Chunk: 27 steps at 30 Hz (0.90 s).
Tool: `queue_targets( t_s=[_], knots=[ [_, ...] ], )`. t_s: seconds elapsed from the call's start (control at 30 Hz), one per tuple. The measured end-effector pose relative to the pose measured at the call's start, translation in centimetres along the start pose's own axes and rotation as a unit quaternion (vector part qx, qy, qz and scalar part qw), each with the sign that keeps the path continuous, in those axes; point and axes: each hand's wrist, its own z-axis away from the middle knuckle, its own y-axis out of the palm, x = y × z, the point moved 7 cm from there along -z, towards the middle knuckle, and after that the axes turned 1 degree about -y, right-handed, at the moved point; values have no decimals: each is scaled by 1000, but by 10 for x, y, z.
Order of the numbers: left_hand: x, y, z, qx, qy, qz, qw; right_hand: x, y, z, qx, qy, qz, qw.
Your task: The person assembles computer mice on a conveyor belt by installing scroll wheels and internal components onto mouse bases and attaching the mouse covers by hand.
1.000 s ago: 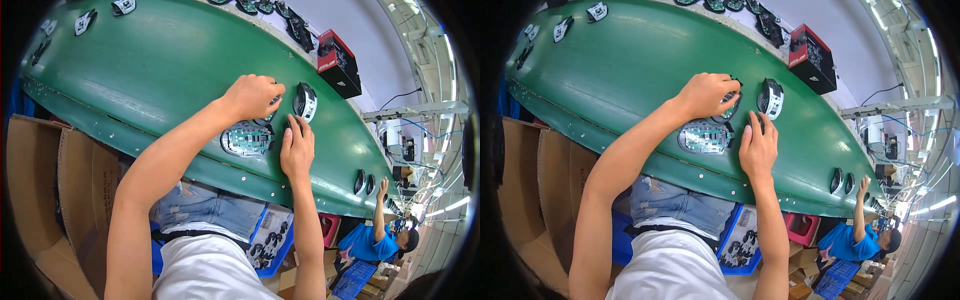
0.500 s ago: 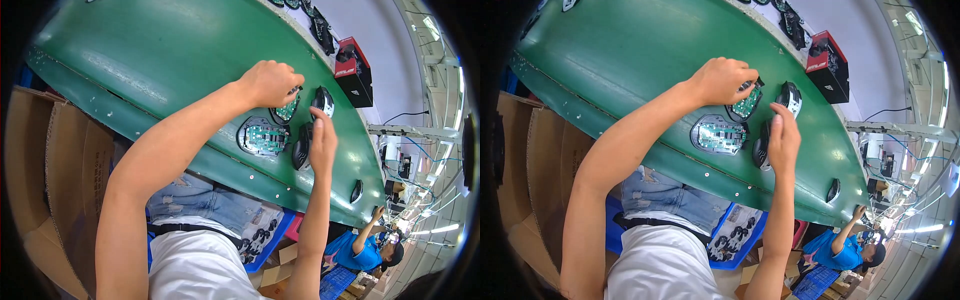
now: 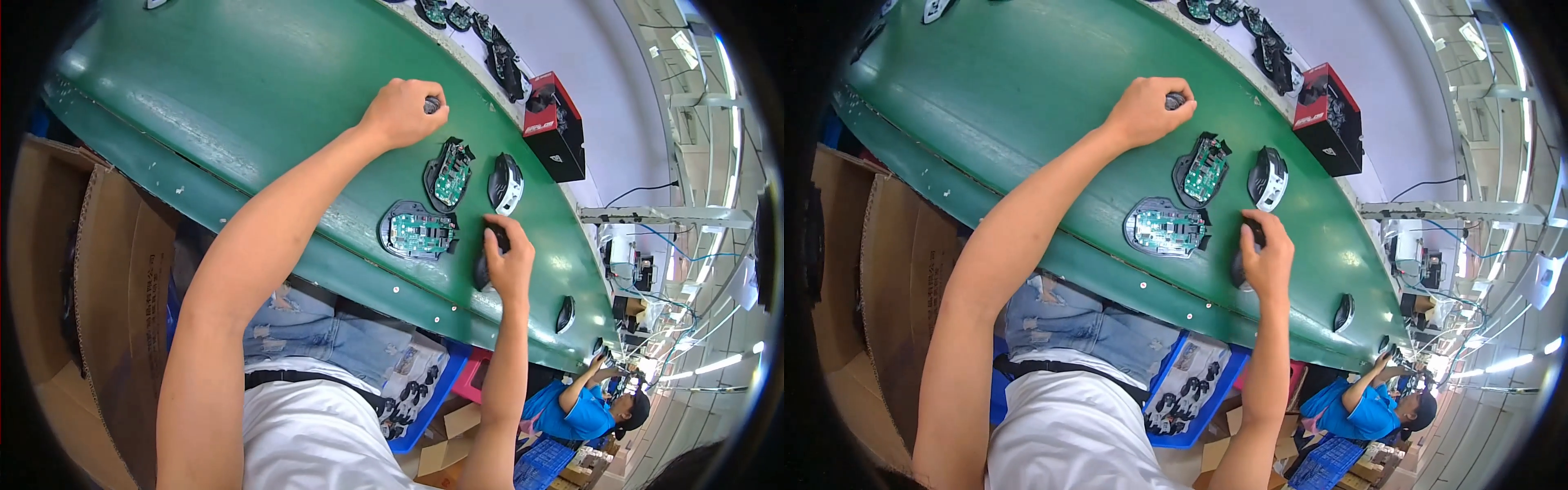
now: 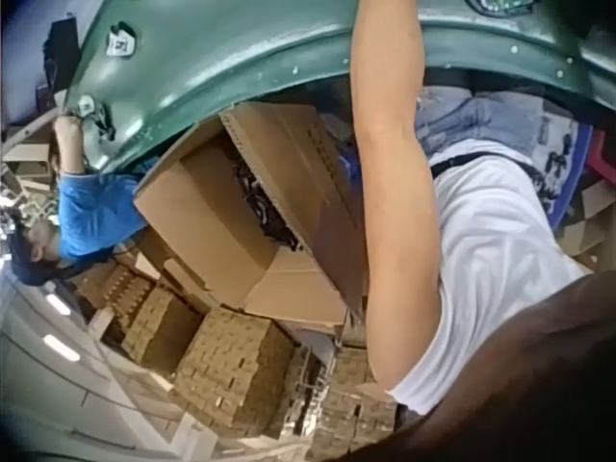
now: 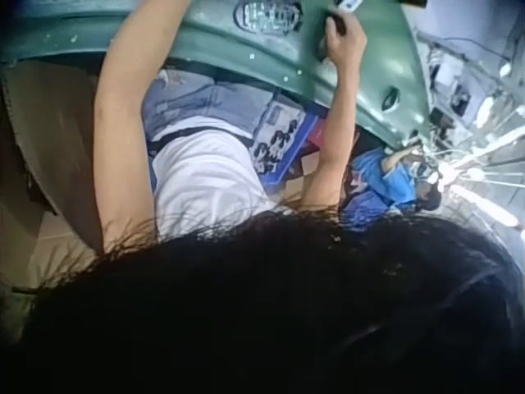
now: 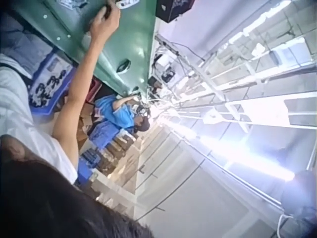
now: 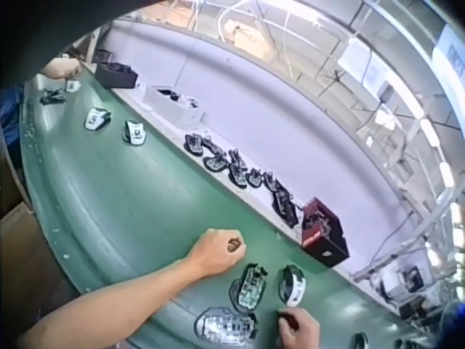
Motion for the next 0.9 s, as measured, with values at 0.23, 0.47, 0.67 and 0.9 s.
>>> queue_targets(
  t_s=[0.23, 0.47, 0.67, 0.9],
  knots=[
    [-8, 5, -2, 9, 2, 9, 1000, -43, -63, 10, -115, 0, 155, 981],
    [-9, 10, -1, 18, 8, 22, 1000, 66, 26, 17, -26, -29, 40, 998],
    [-11, 10, -1, 24, 35, -4, 999, 19, 9, 13, 39, -20, -125, 991],
    [-42, 38, 21, 176, -95, 253, 947, -21, -5, -16, -119, -2, -291, 949]
  ],
)
